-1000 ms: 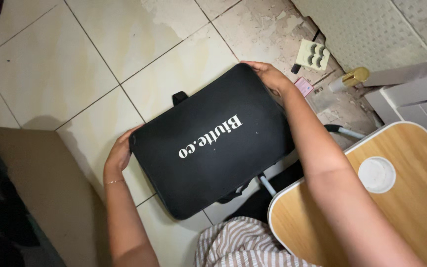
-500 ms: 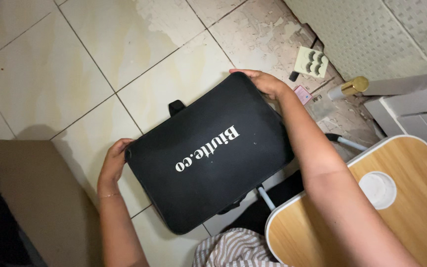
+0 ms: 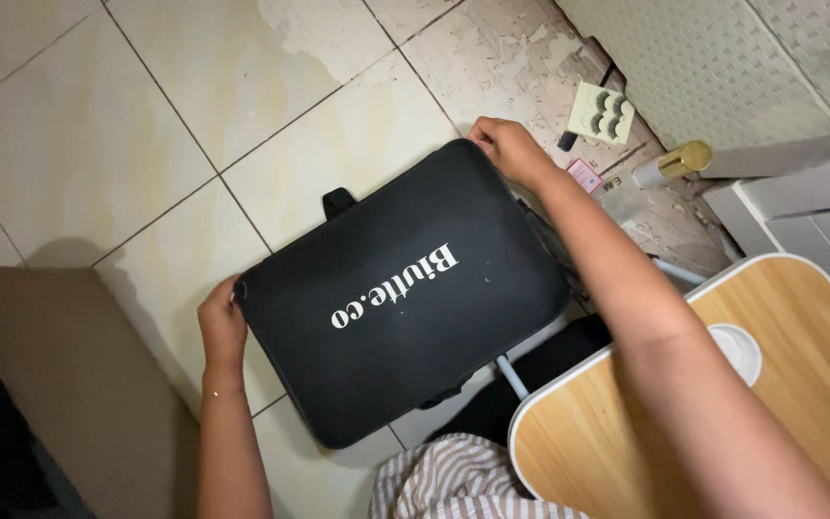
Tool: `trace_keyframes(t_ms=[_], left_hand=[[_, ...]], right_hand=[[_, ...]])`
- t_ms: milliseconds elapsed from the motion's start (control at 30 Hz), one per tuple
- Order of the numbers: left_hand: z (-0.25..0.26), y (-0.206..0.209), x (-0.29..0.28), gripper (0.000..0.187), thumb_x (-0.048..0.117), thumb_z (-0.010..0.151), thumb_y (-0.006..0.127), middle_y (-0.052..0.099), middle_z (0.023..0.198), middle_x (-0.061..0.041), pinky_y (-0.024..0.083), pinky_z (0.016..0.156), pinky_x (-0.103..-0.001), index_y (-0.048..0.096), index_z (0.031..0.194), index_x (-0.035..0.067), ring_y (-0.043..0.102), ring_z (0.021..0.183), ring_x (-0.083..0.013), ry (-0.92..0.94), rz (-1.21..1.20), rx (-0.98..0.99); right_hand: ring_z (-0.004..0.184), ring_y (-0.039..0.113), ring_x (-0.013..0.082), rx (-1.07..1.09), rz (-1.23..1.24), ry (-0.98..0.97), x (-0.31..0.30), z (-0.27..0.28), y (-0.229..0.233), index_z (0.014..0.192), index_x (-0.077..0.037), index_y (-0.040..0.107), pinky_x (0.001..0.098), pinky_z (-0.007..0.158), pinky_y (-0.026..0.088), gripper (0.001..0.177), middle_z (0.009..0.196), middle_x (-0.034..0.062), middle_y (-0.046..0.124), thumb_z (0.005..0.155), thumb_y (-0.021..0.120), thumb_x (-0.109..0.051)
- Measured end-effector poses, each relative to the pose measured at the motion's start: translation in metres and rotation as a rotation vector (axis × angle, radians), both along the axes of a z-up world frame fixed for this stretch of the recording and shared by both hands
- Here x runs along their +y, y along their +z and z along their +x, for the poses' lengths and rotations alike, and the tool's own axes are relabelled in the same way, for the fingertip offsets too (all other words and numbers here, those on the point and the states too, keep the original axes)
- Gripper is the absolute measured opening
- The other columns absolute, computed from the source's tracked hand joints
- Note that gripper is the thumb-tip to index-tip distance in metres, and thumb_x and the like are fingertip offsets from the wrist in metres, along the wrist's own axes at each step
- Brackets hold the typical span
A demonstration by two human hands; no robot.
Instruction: The person opens a black makeup bag, removes several makeup brushes, and places them on a wooden tray. They then spray a brush with a cleaning solution and wipe it on a tissue, repeating the process for multiple brushes.
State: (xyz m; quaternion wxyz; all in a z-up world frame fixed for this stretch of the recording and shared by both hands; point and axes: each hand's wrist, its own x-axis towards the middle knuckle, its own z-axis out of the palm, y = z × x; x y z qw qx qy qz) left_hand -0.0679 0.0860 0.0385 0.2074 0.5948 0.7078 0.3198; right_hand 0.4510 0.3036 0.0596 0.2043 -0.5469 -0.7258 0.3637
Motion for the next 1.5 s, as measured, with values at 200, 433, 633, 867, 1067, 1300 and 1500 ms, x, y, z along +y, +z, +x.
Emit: trace_keyframes(t_ms=[200, 433, 633, 867, 1067, 1300, 1500], left_hand=[[0.015, 0.037, -0.054, 0.015, 0.009, 0.107, 0.061, 0.070, 0.107, -0.022, 0.054, 0.087, -0.046, 0.070, 0.115, 0.000, 0.067, 0.098, -0.0408, 0.018, 0.055, 0.360], [0.044, 0.054, -0.117, 0.018, 0.014, 0.105, 0.059, 0.070, 0.106, -0.022, 0.054, 0.086, -0.048, 0.069, 0.112, 0.001, 0.067, 0.099, -0.0402, 0.010, -0.031, 0.374], [0.077, 0.060, -0.185, 0.021, 0.016, 0.100, 0.056, 0.070, 0.103, -0.024, 0.053, 0.082, -0.050, 0.067, 0.108, 0.000, 0.066, 0.094, -0.0432, -0.114, -0.189, 0.291], [0.119, 0.069, -0.252, 0.017, 0.018, 0.094, 0.062, 0.069, 0.082, -0.022, 0.054, 0.067, -0.049, 0.067, 0.091, 0.002, 0.068, 0.075, -0.0418, -0.151, -0.348, 0.187], [0.179, 0.057, -0.259, 0.019, 0.019, 0.094, 0.065, 0.068, 0.074, -0.022, 0.051, 0.060, -0.050, 0.067, 0.086, 0.001, 0.067, 0.069, -0.0419, -0.231, -0.211, 0.036], [0.220, 0.033, -0.213, 0.027, 0.024, 0.099, 0.063, 0.067, 0.074, -0.022, 0.051, 0.059, -0.048, 0.071, 0.085, 0.003, 0.068, 0.067, -0.0396, -0.153, -0.015, -0.090], [0.212, 0.014, -0.166, 0.029, 0.025, 0.099, 0.065, 0.067, 0.071, -0.022, 0.050, 0.059, -0.048, 0.073, 0.083, 0.003, 0.067, 0.063, -0.0400, -0.068, -0.044, -0.038]], right_hand=[[0.098, 0.065, 0.0418, -0.330, 0.138, 0.139, -0.050, 0.026, 0.071, 0.105, -0.001, 0.063, 0.0470, 0.084, 0.050, 0.015, 0.107, 0.0221, 0.069, 0.106, 0.058, -0.015], [0.106, 0.068, 0.0398, -0.603, 0.069, 0.248, -0.101, 0.050, 0.082, 0.111, -0.008, 0.069, 0.0472, 0.090, 0.053, 0.024, 0.116, 0.0210, 0.071, 0.094, 0.053, -0.013], [0.106, 0.068, 0.0399, -0.752, -0.268, 0.198, -0.167, 0.078, 0.067, 0.111, -0.012, 0.074, 0.0475, 0.093, 0.052, 0.029, 0.115, 0.0209, 0.071, 0.094, 0.057, -0.029], [0.104, 0.073, 0.0371, -0.991, -0.355, 0.379, -0.191, 0.078, 0.064, 0.107, -0.008, 0.079, 0.0453, 0.089, 0.058, 0.033, 0.108, 0.0200, 0.076, 0.079, 0.077, -0.027], [0.100, 0.075, 0.0355, -1.024, -0.362, 0.332, -0.193, 0.067, 0.062, 0.100, -0.006, 0.080, 0.0451, 0.083, 0.060, 0.027, 0.104, 0.0192, 0.077, 0.076, 0.078, -0.020], [0.091, 0.080, 0.0311, -0.675, -0.442, 0.078, -0.186, 0.084, 0.053, 0.088, -0.007, 0.080, 0.0445, 0.081, 0.059, 0.019, 0.092, 0.0152, 0.083, 0.079, 0.071, -0.021], [0.091, 0.071, 0.0407, -0.606, -0.163, -0.105, -0.153, 0.080, 0.026, 0.093, -0.007, 0.077, 0.0499, 0.080, 0.055, 0.022, 0.094, 0.0227, 0.073, 0.078, 0.077, -0.023]])
